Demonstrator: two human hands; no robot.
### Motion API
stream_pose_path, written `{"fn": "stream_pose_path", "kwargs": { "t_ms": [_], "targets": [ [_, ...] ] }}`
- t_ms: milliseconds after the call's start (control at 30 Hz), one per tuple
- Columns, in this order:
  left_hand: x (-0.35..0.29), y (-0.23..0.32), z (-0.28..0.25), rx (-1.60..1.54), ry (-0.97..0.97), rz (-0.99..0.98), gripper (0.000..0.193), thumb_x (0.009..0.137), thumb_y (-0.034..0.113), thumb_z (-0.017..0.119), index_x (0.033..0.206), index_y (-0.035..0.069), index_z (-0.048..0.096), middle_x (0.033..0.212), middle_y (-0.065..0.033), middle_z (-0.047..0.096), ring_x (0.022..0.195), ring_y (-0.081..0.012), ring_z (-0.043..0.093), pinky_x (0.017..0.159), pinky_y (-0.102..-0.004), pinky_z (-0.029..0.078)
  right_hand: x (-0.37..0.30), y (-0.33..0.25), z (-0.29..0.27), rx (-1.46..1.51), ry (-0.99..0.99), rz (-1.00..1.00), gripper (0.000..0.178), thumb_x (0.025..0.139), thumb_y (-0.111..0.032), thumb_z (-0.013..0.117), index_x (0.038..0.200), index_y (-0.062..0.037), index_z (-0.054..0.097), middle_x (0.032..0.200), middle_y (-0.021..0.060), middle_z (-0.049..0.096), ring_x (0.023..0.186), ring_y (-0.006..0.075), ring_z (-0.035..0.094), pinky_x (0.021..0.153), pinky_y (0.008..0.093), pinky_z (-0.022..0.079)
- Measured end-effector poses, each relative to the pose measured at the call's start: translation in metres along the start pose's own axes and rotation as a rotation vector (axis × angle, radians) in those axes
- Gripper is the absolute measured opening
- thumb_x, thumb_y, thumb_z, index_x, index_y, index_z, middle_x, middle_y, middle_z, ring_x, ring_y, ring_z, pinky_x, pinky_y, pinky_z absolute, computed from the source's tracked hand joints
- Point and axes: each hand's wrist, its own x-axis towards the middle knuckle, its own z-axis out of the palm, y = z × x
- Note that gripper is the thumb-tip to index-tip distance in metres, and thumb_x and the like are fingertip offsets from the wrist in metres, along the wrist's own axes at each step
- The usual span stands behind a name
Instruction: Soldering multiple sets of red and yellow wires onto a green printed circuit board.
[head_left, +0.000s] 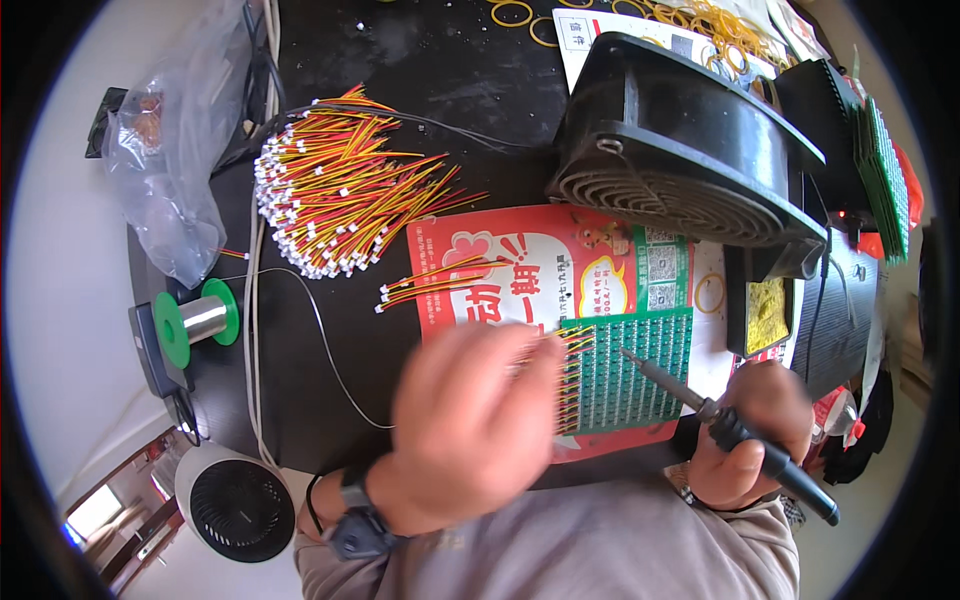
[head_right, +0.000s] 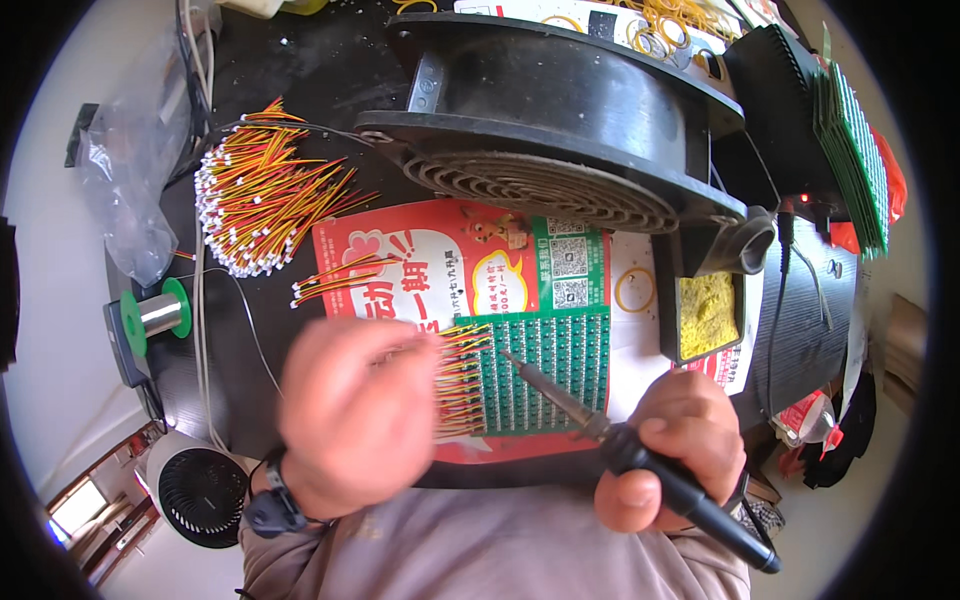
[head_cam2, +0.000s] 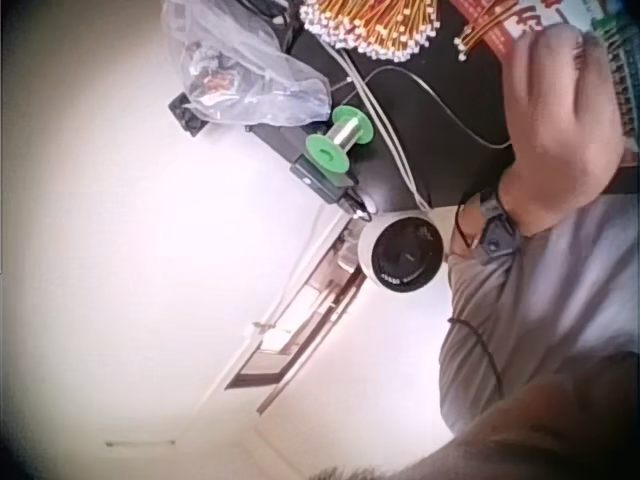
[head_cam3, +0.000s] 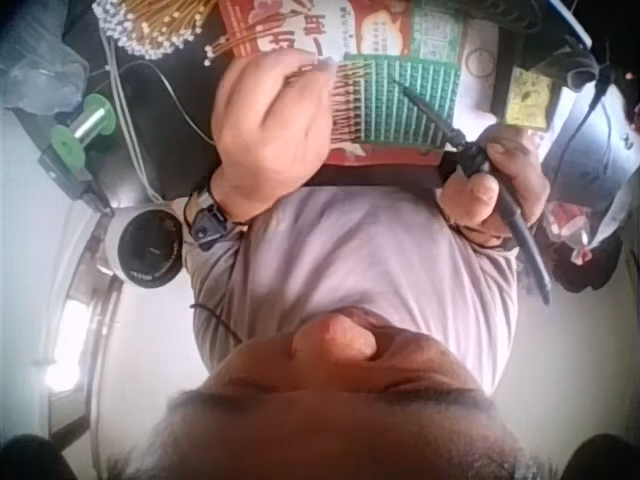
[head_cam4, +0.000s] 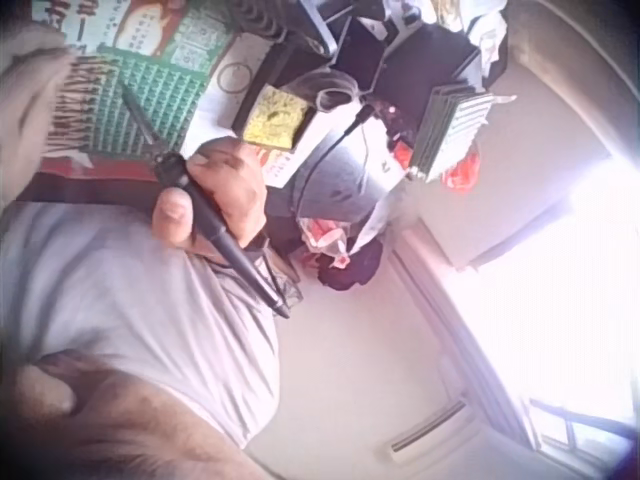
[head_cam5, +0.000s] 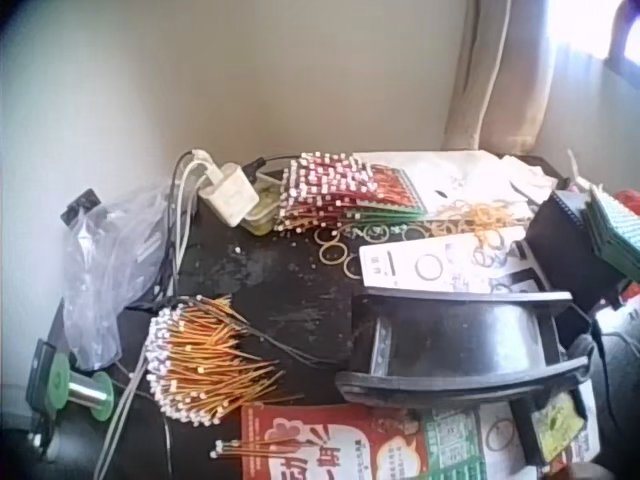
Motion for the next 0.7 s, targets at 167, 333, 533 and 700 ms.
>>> {"fn": "stream_pose_path", "kwargs": {
  "t_ms": [167, 333, 533, 700],
  "targets": [
    [0.007, -0.041, -0.037, 0.242, 0.016, -0.345, 0.021, 0.081, -0.006, 0.066, 0.1, 0.001, 0.07, 0.092, -0.0165, 0.068, 0.085, -0.0357, 0.065, 0.077, -0.0434, 0.051, 0.001, -0.003, -0.006, 0.002, -0.051, 0.054, 0.04, 0.098, -0.038, 0.058, 0.094, 0.0009, 0.05, 0.073, 0.0062, 0.044, 0.063, 0.0174, 0.044, 0.059, 0.0324, 0.036],
    [0.009, -0.045, -0.038, 0.228, -0.062, -0.352, 0.019, 0.08, -0.008, 0.066, 0.098, 0.0, 0.069, 0.089, -0.0163, 0.066, 0.084, -0.0368, 0.064, 0.075, -0.0432, 0.051, 0.004, -0.003, -0.007, -0.001, -0.041, 0.027, 0.041, 0.098, -0.039, 0.059, 0.093, 0.001, 0.05, 0.074, 0.0066, 0.045, 0.064, 0.0174, 0.045, 0.059, 0.0324, 0.036],
    [0.011, -0.044, -0.037, 0.243, 0.017, -0.342, 0.02, 0.079, -0.01, 0.061, 0.095, -0.001, 0.068, 0.087, -0.016, 0.063, 0.079, -0.035, 0.063, 0.07, -0.0404, 0.05, 0.006, -0.003, -0.008, -0.023, -0.028, 0.009, 0.041, 0.097, -0.038, 0.059, 0.092, 0.0011, 0.05, 0.072, 0.0071, 0.046, 0.062, 0.0174, 0.044, 0.057, 0.0319, 0.035],
    [0.012, -0.024, -0.045, 0.064, 0.079, -0.359, 0.015, 0.077, -0.009, 0.06, 0.089, -0.003, 0.066, 0.085, -0.0157, 0.061, 0.074, -0.0281, 0.062, 0.066, -0.0349, 0.049, 0.012, 0.002, -0.011, 0.059, -0.086, -0.015, 0.038, 0.091, -0.031, 0.067, 0.094, 0.004, 0.054, 0.067, 0.0084, 0.051, 0.054, 0.0179, 0.049, 0.05, 0.0313, 0.038]
  ]
}}
